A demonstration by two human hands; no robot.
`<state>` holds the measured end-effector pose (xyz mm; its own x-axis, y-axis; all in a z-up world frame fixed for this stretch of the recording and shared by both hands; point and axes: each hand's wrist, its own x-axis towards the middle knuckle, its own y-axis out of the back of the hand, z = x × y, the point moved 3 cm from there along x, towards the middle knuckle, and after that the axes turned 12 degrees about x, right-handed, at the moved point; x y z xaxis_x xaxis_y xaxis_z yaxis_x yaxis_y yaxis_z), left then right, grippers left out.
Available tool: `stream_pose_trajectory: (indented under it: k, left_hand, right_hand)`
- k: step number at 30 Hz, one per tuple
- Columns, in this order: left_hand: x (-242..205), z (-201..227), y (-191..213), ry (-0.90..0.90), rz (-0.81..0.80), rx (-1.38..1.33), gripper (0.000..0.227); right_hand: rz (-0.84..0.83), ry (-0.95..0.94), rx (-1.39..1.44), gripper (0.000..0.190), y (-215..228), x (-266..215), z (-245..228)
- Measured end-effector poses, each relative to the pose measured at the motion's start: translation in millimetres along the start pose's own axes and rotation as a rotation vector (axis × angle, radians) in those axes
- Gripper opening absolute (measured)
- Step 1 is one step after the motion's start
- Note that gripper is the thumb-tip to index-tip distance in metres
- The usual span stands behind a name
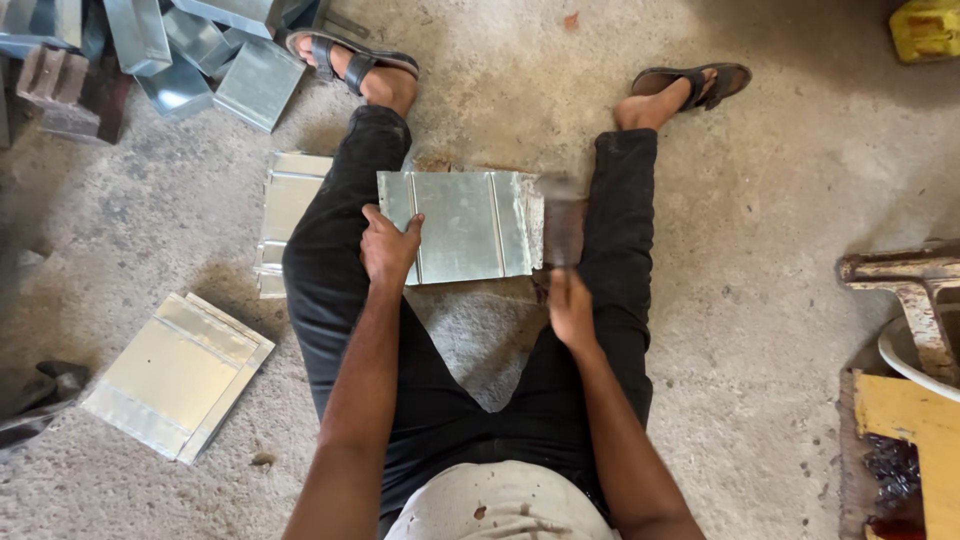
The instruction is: The person sits on the floor and uses a hammer to strike a rectangular metal piece resting on a block between their legs. They repeatedly hit the metal to shape or flatten it, occasionally adjusting its position and flipping it over to work on different sides.
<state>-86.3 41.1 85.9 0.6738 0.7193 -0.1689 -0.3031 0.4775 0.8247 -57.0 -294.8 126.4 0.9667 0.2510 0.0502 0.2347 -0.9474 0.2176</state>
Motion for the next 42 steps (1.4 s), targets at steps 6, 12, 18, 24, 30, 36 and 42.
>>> stream_pose_trajectory:
  k: [6, 12, 18, 24, 30, 36, 42]
  left_hand:
    - [-3.5, -4.5, -1.6, 0.002, 0.015, -0.010, 0.072]
    - [-0.7, 4.7, 5.0, 0.025, 0.009, -0.013, 0.069]
    - [-0.4, 2.4, 2.2, -0.016, 0.035, -0.047, 0.069]
    - [1.1, 4.3, 3.5, 0.019, 0.034, -0.036, 0.068]
    - [0.6, 4.5, 6.2, 0.023, 0.044, -0.059, 0.067]
    - [8.4, 3.5, 3.1, 0.040, 0.062, -0.082, 0.068]
    - [5.9, 0.9, 1.2, 0.040, 0.075, -0.103, 0.066]
  right_hand:
    - [-0.041, -0.319, 0.409, 0.045, 24.5, -5.9, -61.9]
    - [0.065, 0.084, 0.422, 0.044, 18.0, -8.4, -65.9]
    - [-0.119, -0.503, 0.230, 0.040, -1.6, -8.5, 1.2]
    - [-0.050, -0.116, 0.405, 0.045, 40.8, -4.7, -90.2]
    - [0.062, 0.173, 0.311, 0.044, 18.2, -21.4, -43.6]
    - [-0.028, -0.362, 0.170, 0.045, 11.9, -8.5, -20.9]
    - [0.089, 0.005, 0.473, 0.047, 46.1, -9.7, -111.6]
